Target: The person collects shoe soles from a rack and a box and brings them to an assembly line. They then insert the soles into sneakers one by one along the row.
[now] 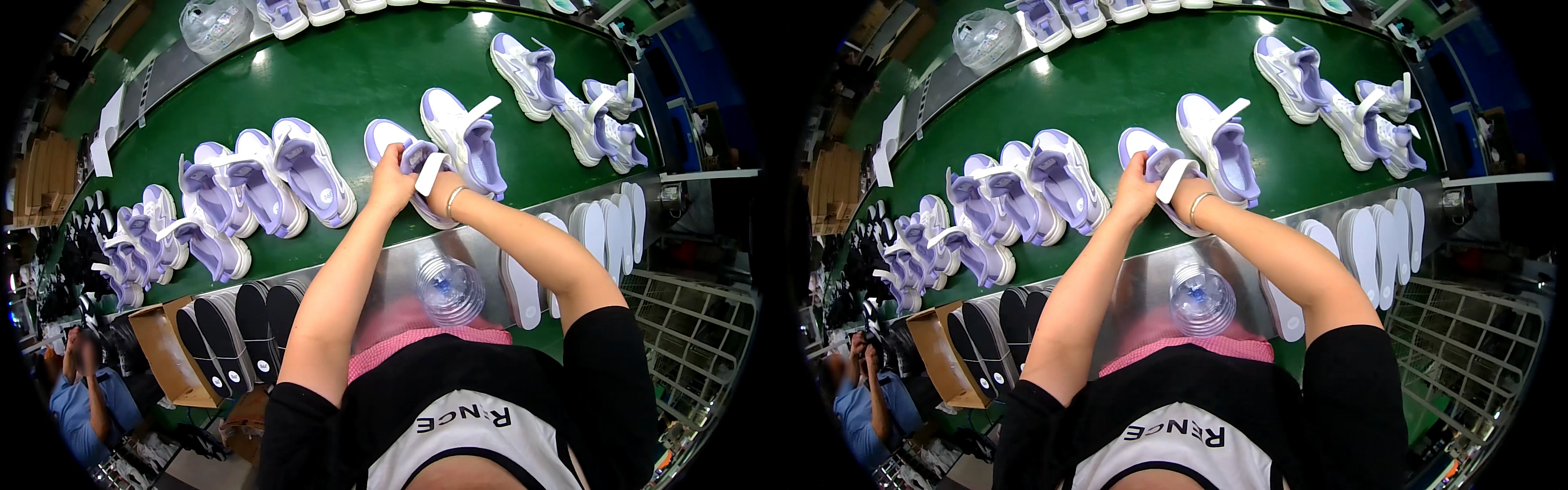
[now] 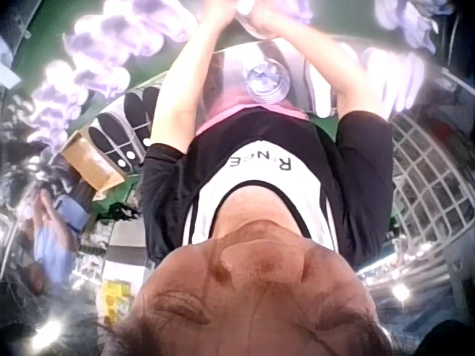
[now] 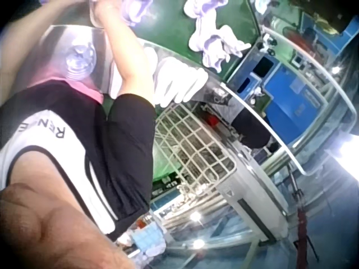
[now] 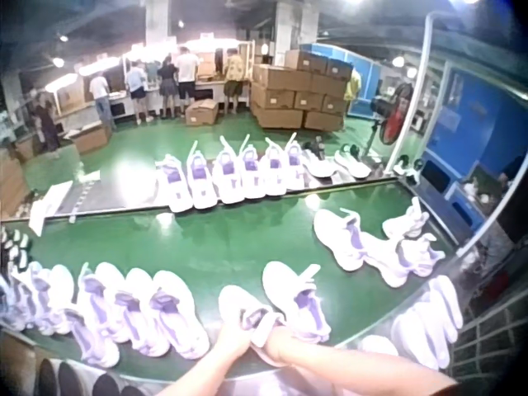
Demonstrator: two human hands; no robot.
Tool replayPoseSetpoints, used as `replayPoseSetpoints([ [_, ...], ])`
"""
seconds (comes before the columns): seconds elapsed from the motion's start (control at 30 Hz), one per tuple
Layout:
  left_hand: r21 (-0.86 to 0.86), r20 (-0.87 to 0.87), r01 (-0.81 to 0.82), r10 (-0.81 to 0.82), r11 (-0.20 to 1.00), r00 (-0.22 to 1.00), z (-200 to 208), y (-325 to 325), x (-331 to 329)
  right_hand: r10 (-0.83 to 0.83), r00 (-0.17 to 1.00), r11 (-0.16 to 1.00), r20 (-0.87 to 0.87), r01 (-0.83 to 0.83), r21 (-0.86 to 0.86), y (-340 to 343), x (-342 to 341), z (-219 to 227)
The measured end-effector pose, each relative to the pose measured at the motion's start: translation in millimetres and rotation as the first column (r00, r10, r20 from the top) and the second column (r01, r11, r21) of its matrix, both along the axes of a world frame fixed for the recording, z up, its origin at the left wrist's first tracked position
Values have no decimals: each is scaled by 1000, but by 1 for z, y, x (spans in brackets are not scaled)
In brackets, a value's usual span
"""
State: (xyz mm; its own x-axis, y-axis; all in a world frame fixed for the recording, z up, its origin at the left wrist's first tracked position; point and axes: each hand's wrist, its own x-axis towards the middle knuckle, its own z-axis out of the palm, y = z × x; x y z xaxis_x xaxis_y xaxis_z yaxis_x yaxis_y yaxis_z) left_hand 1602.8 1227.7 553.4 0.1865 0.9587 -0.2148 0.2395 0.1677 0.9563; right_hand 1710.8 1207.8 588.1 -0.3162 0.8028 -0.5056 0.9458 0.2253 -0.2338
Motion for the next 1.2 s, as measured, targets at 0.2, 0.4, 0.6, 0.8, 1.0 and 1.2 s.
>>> replayPoseSetpoints([
  [0.2, -6, 14, 19, -19, 1000, 1000, 5, 3, 1, 295, 940, 955, 173, -289, -63, 14, -4, -17],
  [0.4, 49, 22, 14, -15, 999, 1000, -9, 5, -2, -74, 995, 996, 73, 77, -36, 10, -10, -6],
  [0.6, 91, 38, 43, -47, 995, 998, -5, 2, -6, 298, 929, 937, 218, -241, -254, -4, -4, 31],
  [0.8, 157, -67, 31, -21, 987, 998, 2, -1, 1, 277, 948, 941, 159, -235, -242, -26, 13, 18],
  [1.0, 120, -5, 44, -44, 992, 999, -1, -2, -2, 132, 991, 986, 5, -131, -108, -32, 23, 11],
  [1.2, 153, -48, 59, -52, 987, 998, -4, -4, 3, -40, 999, 999, -12, 40, 22, -11, 11, 15],
])
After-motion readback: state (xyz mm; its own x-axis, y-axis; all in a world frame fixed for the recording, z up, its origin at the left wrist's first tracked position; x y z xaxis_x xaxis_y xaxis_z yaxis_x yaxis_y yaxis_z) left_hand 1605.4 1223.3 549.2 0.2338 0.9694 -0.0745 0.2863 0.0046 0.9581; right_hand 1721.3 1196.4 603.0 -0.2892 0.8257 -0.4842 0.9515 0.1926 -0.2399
